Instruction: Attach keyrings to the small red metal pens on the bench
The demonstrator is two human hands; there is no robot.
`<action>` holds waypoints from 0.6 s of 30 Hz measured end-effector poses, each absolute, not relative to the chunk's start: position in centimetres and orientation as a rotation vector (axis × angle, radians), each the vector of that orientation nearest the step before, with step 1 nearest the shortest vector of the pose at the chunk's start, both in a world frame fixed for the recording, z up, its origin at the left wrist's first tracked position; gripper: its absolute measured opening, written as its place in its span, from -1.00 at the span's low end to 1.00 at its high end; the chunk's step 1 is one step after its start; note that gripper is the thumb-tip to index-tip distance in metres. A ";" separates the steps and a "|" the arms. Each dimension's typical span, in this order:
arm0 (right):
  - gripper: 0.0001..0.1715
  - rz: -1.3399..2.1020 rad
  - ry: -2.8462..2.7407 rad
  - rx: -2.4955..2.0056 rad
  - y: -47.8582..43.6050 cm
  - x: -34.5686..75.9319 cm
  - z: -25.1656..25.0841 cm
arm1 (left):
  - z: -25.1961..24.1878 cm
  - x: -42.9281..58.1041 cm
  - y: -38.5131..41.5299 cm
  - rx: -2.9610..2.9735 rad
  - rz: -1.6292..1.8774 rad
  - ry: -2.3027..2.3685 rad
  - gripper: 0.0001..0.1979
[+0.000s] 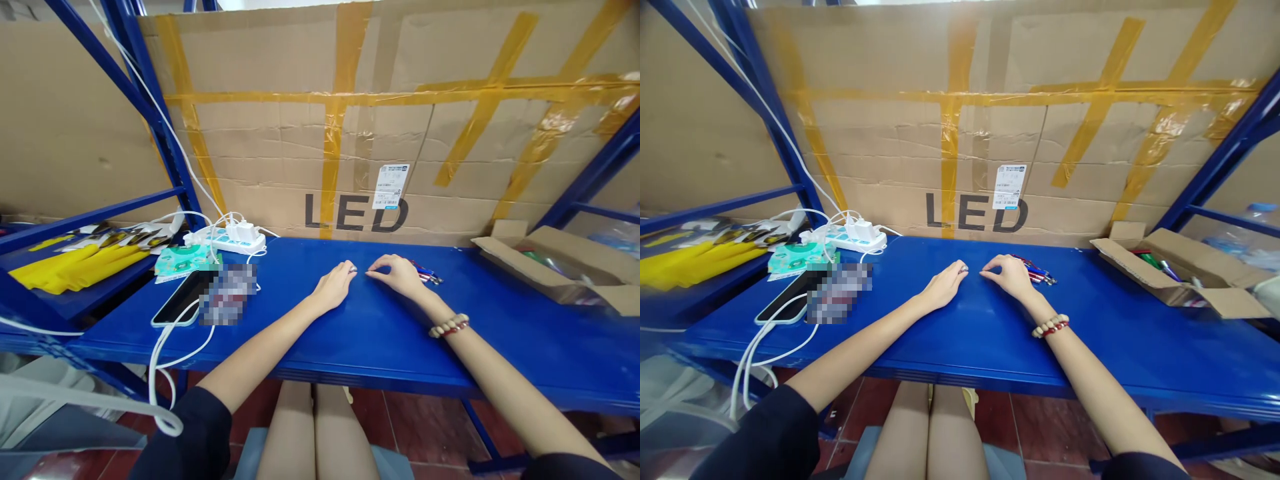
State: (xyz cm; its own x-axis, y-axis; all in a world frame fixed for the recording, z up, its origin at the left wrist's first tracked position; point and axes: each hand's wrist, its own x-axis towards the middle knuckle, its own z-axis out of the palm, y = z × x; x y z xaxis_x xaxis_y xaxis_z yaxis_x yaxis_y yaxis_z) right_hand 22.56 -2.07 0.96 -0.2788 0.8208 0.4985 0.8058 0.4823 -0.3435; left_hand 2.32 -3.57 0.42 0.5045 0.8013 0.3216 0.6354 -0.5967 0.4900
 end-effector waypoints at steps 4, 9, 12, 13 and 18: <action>-0.71 0.221 -1.853 -1.221 -3.6 20.3 2.0 | 0.2 2.4 -3.2 2.494 0.789 1.215 -0.80; -0.66 0.216 -1.878 -1.088 -4.4 18.9 2.2 | 0.3 2.6 -3.4 2.451 0.899 1.251 -0.76; -0.67 0.219 -1.883 -1.065 -4.5 18.9 2.3 | 0.5 2.6 -3.6 2.459 0.905 1.247 -0.77; -0.67 0.222 -1.890 -1.056 -4.5 19.0 2.3 | 0.6 2.6 -3.7 2.468 0.901 1.251 -0.77; -0.67 0.193 -1.919 -1.024 -4.7 19.0 2.6 | 0.7 2.5 -3.9 2.500 0.869 1.314 -0.80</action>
State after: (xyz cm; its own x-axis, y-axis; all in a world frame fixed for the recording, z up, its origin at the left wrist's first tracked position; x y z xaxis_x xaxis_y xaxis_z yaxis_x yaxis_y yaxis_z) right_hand 18.95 -4.68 2.56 -0.2286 0.7214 0.6538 0.5766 0.6414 -0.5061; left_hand 2.51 -3.87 0.74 0.4363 0.8006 0.4106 0.6914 -0.5904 0.4164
